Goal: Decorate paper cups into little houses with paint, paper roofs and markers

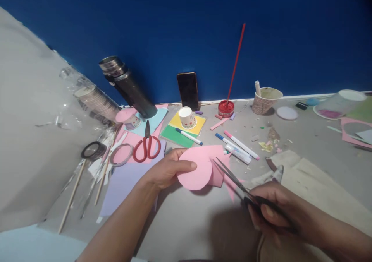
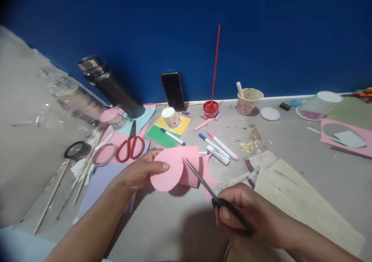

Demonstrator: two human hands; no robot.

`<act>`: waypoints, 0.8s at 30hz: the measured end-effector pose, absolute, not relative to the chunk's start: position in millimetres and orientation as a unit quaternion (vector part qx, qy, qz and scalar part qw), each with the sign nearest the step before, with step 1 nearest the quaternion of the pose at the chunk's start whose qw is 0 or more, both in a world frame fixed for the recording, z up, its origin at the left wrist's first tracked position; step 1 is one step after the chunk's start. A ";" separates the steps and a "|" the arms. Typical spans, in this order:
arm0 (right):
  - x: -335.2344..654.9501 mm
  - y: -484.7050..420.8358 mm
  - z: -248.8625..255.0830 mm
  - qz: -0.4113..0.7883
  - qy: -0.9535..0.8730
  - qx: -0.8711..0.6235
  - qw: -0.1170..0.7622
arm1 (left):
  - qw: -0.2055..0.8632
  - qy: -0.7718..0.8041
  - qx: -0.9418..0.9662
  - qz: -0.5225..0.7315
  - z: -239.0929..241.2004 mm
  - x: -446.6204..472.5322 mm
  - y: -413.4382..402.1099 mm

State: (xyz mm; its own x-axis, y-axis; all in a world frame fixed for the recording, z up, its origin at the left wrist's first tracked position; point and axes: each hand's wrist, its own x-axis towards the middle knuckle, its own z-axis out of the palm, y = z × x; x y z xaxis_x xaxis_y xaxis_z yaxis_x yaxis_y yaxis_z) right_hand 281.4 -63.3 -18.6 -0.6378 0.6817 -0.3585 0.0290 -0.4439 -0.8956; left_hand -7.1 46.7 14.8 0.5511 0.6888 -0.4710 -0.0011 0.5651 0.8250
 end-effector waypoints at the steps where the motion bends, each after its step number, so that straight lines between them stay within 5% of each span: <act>1: 282.7 -62.8 -18.8 0.759 -0.498 -0.359 0.215 | 0.778 0.416 0.413 0.225 15.3 -8.7 46.7; 24: 279.1 -63.1 -11.9 0.791 -0.486 -0.336 0.160 | 0.762 0.402 0.466 0.199 25.3 -1.3 29.7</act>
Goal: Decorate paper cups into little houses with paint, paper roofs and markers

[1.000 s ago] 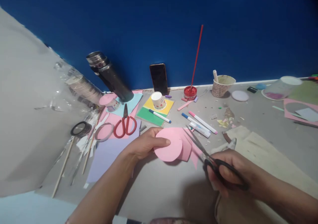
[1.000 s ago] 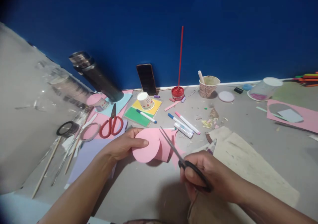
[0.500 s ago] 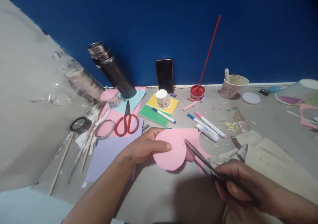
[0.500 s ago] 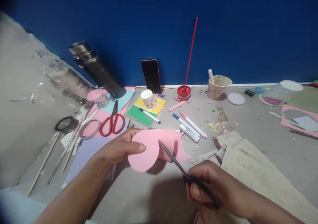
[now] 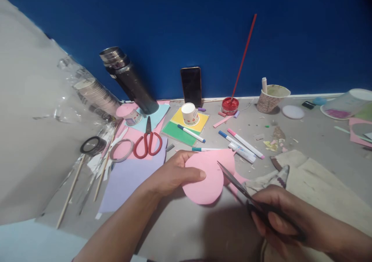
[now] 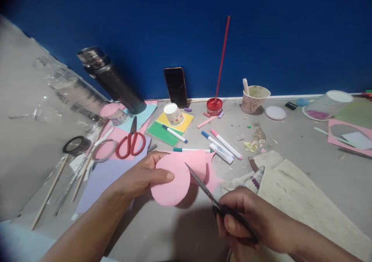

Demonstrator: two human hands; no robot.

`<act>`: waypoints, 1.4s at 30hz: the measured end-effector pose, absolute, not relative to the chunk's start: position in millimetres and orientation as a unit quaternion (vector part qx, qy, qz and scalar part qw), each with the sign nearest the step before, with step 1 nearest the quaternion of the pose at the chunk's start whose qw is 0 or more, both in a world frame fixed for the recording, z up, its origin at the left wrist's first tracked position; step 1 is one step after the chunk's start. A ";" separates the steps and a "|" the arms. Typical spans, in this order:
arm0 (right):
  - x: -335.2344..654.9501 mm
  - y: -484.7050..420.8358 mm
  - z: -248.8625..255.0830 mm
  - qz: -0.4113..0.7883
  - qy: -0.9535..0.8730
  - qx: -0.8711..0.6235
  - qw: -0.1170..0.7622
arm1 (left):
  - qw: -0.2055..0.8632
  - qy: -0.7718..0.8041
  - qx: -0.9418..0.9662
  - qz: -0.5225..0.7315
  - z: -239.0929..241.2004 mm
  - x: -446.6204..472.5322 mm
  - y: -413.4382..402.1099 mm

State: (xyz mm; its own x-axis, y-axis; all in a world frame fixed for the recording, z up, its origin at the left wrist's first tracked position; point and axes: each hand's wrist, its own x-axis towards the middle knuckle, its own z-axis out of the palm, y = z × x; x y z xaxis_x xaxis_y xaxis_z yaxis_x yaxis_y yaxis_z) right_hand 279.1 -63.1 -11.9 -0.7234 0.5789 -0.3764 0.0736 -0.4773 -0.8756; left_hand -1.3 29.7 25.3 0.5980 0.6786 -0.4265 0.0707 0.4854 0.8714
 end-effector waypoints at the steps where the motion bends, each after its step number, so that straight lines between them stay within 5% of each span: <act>1: 279.1 -63.6 -12.7 0.790 -0.483 -0.342 0.160 | 0.763 0.403 0.464 0.201 25.4 -0.9 29.4; 42: 278.1 -67.4 -18.7 0.795 -0.478 -0.324 0.188 | 0.762 0.405 0.470 0.184 29.3 -1.6 24.2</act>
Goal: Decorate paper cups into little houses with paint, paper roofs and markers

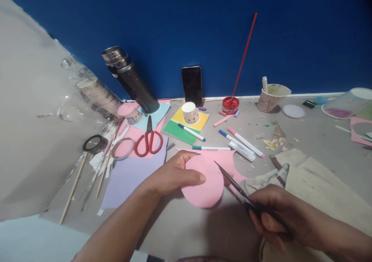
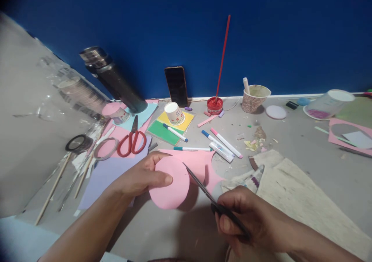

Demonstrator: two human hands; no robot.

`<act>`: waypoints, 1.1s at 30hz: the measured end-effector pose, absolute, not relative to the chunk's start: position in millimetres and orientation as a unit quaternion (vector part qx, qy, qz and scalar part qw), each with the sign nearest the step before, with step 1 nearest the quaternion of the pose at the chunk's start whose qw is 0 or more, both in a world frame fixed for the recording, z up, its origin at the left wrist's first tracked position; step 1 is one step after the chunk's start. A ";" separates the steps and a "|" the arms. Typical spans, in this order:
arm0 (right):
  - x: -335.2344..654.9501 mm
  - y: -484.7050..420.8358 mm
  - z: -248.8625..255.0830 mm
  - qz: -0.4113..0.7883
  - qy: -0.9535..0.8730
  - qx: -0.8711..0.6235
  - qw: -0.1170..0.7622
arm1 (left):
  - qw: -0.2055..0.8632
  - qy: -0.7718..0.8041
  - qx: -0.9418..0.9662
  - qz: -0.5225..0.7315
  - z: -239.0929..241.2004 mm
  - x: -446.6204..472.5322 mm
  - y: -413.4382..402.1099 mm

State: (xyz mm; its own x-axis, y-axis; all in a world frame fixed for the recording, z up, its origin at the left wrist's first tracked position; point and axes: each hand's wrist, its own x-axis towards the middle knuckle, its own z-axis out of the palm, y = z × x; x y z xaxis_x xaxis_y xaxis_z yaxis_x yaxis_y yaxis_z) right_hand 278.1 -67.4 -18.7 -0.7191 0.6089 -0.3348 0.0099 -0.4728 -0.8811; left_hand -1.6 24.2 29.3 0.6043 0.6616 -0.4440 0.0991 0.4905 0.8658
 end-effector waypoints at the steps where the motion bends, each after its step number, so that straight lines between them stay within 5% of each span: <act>1: 278.1 -67.8 -19.2 0.798 -0.473 -0.323 0.185 | 0.763 0.405 0.470 0.183 29.2 -1.8 24.4; 33: 281.4 -70.9 -23.9 0.788 -0.497 -0.335 0.138 | 0.743 0.402 0.517 0.139 33.2 -2.8 24.8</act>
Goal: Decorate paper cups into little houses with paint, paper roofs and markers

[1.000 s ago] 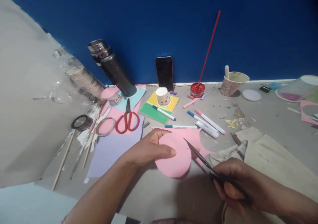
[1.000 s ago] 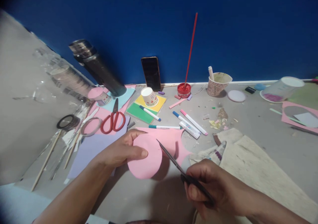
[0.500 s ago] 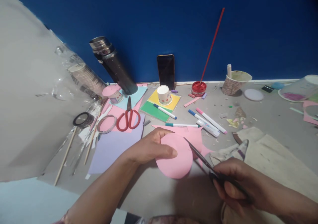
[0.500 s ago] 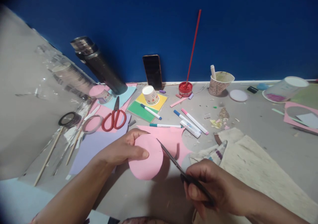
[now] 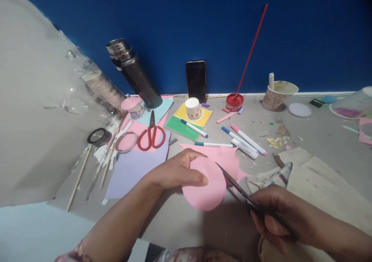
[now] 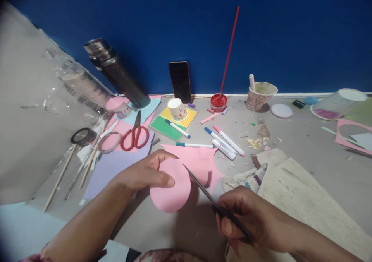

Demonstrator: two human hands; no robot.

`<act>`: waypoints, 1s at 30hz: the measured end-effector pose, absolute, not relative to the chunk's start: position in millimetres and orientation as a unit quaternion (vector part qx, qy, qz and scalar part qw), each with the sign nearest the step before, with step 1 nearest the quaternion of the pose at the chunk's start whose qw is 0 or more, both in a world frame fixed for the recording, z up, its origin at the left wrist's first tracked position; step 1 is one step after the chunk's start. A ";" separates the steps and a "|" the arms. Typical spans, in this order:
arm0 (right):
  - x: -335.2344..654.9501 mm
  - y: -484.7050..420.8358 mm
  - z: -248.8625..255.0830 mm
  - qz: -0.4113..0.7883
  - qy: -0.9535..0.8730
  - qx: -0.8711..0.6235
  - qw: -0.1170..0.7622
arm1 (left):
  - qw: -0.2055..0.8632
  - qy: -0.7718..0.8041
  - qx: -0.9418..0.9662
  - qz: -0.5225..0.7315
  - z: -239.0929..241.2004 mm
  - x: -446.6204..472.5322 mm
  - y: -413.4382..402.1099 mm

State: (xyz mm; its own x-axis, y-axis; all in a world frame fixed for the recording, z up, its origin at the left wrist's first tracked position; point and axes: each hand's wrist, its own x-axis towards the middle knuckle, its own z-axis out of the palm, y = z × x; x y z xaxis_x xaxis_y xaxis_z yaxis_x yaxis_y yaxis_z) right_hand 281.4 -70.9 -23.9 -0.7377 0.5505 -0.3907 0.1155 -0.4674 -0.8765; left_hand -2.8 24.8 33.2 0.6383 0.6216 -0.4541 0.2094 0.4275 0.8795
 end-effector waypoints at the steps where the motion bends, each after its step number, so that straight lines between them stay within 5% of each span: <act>1: 281.7 -70.6 -23.8 0.787 -0.500 -0.336 0.133 | 0.740 0.403 0.520 0.141 33.2 -2.8 24.5; 30: 282.7 -73.8 -23.5 0.803 -0.465 -0.362 0.083 | 0.780 0.359 0.507 0.074 26.7 -7.2 31.4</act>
